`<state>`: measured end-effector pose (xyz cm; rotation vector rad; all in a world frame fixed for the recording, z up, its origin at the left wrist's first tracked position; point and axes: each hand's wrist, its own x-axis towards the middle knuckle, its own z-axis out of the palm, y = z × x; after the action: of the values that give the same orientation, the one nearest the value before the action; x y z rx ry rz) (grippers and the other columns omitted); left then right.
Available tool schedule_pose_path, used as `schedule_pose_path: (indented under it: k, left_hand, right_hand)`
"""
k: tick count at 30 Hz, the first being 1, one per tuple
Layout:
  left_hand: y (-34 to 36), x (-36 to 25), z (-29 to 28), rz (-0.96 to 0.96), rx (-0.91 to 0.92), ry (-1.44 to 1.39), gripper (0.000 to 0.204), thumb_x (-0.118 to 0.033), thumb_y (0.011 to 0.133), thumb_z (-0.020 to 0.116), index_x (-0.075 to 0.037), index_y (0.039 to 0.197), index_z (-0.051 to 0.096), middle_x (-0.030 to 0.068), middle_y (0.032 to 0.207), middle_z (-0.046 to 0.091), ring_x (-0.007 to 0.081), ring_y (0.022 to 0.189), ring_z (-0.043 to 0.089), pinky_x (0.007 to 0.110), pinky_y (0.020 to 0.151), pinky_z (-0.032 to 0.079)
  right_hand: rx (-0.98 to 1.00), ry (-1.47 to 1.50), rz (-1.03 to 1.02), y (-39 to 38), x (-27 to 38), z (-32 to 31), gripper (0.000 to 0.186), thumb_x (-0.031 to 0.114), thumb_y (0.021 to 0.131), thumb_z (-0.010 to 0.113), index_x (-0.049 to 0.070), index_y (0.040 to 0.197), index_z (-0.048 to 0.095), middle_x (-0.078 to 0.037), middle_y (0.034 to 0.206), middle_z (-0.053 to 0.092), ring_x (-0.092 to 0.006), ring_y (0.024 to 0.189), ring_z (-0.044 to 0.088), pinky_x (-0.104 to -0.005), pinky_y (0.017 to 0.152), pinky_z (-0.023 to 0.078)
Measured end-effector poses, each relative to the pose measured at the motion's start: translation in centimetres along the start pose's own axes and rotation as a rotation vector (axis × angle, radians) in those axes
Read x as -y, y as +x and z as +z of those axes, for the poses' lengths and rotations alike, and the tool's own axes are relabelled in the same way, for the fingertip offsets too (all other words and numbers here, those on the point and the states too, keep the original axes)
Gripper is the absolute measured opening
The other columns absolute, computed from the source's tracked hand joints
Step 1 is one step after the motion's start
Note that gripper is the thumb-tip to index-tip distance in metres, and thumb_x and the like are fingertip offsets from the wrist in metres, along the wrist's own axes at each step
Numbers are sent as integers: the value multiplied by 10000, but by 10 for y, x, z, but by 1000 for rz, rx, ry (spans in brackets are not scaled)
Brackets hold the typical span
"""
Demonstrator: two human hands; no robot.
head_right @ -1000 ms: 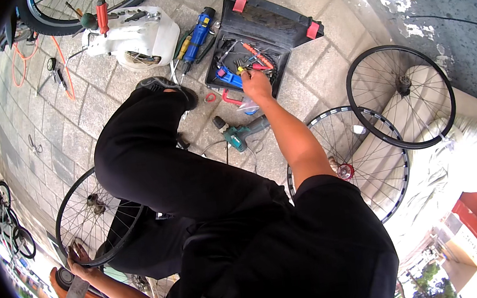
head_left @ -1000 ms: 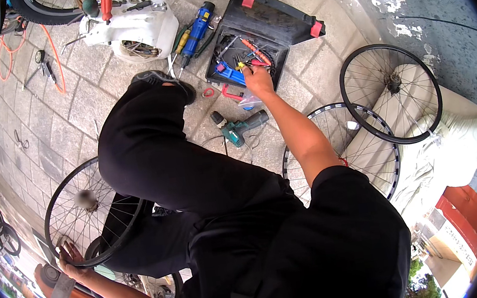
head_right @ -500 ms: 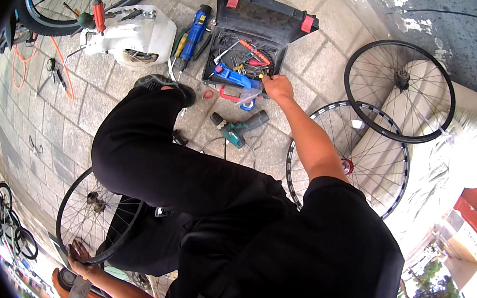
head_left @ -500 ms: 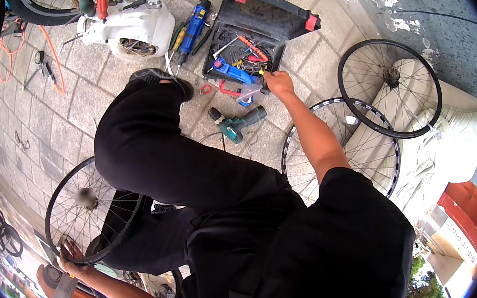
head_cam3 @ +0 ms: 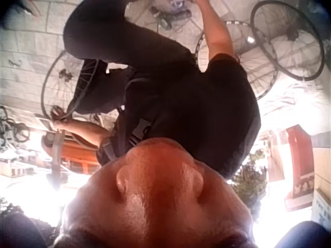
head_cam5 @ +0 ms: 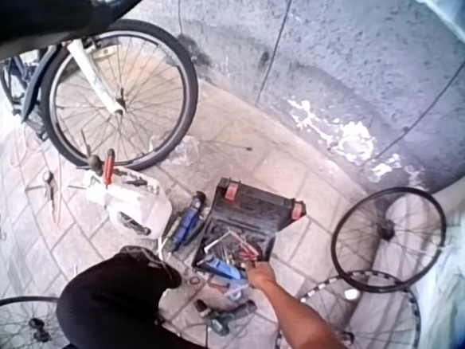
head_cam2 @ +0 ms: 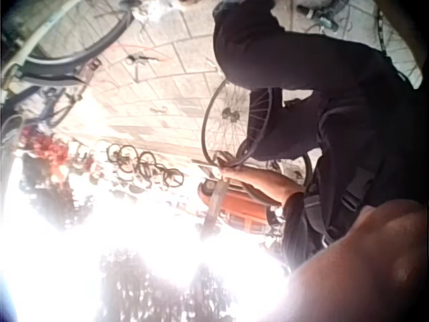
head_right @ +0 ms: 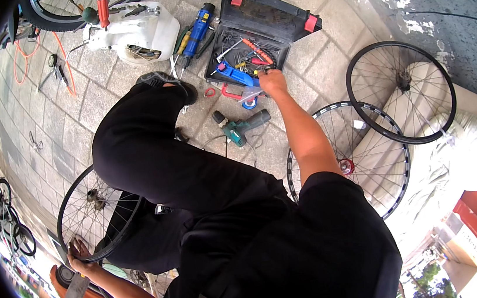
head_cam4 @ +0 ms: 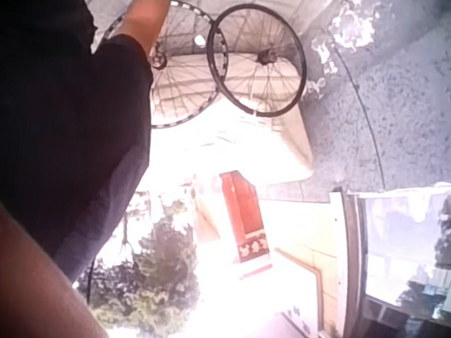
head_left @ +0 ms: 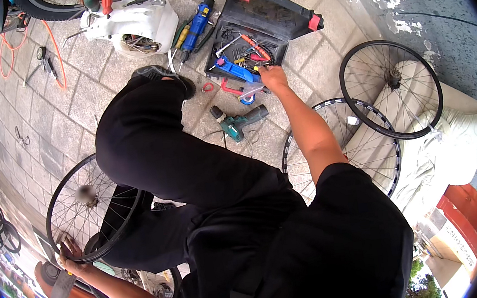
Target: The person sits on the sidewalk and works on a bicycle wheel, using a cordless drill to tighten or adjust components on the rim. They also open a toolbox and select tools while handling the wheel.
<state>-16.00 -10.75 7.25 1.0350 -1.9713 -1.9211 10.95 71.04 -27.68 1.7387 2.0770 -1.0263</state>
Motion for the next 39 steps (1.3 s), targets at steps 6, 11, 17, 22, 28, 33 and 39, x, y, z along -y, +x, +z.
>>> schedule_pose_path:
  k: [6, 11, 17, 22, 28, 33, 39]
  left_hand:
    - [-3, 4, -1, 9, 14, 11, 341, -141, 1037, 508, 124, 1252, 527, 236, 1326, 627, 455, 1283, 583, 568, 1091, 528]
    - [3, 3, 2, 15, 33, -18, 358, -154, 1051, 480, 125, 1275, 507, 242, 1363, 610, 455, 1291, 570, 575, 1119, 500]
    - [3, 4, -1, 46, 75, 12, 337, -134, 1032, 503, 142, 1224, 537, 265, 1318, 635, 468, 1264, 591, 580, 1112, 509]
    - [14, 5, -10, 73, 174, 26, 333, -126, 1025, 516, 158, 1190, 573, 264, 1288, 659, 469, 1253, 604, 586, 1113, 506]
    - [6, 4, 2, 77, 112, 43, 356, -145, 1028, 535, 158, 1208, 586, 251, 1312, 657, 462, 1271, 600, 573, 1130, 491]
    - [-1, -1, 11, 59, 70, 34, 365, -132, 1032, 521, 153, 1257, 545, 248, 1353, 633, 455, 1307, 580, 573, 1148, 472]
    - [-4, 0, -6, 29, 69, 20, 352, -117, 1013, 536, 143, 1249, 515, 231, 1374, 615, 458, 1317, 562, 552, 1142, 470]
  right_hand:
    - [-20, 472, 117, 12, 53, -29, 497, 434, 966, 639, -43, 860, 727, -213, 828, 727, -291, 701, 686, -437, 667, 542]
    - [189, 103, 75, 23, 11, -43, 474, 450, 923, 668, -13, 851, 739, -111, 686, 642, -237, 560, 611, -416, 520, 500]
    - [105, 27, 140, 6, -39, -24, 495, 450, 919, 639, -30, 874, 749, -247, 878, 747, -391, 846, 741, -442, 781, 562]
    - [139, 208, 88, -6, -43, -22, 478, 446, 928, 691, -27, 877, 733, -146, 776, 707, -254, 669, 680, -418, 608, 537]
    - [50, 315, -351, 25, 0, -22, 475, 417, 919, 705, 99, 1272, 720, -182, 1085, 766, -307, 1017, 737, -383, 893, 547]
    - [156, -340, -166, 61, 21, -18, 532, 324, 917, 673, 44, 1368, 634, -214, 1251, 716, -366, 1195, 673, -400, 1026, 518]
    - [77, -488, -54, 33, 26, 15, 485, 272, 906, 643, 66, 1345, 630, -223, 1493, 530, -373, 1318, 601, -449, 1094, 499]
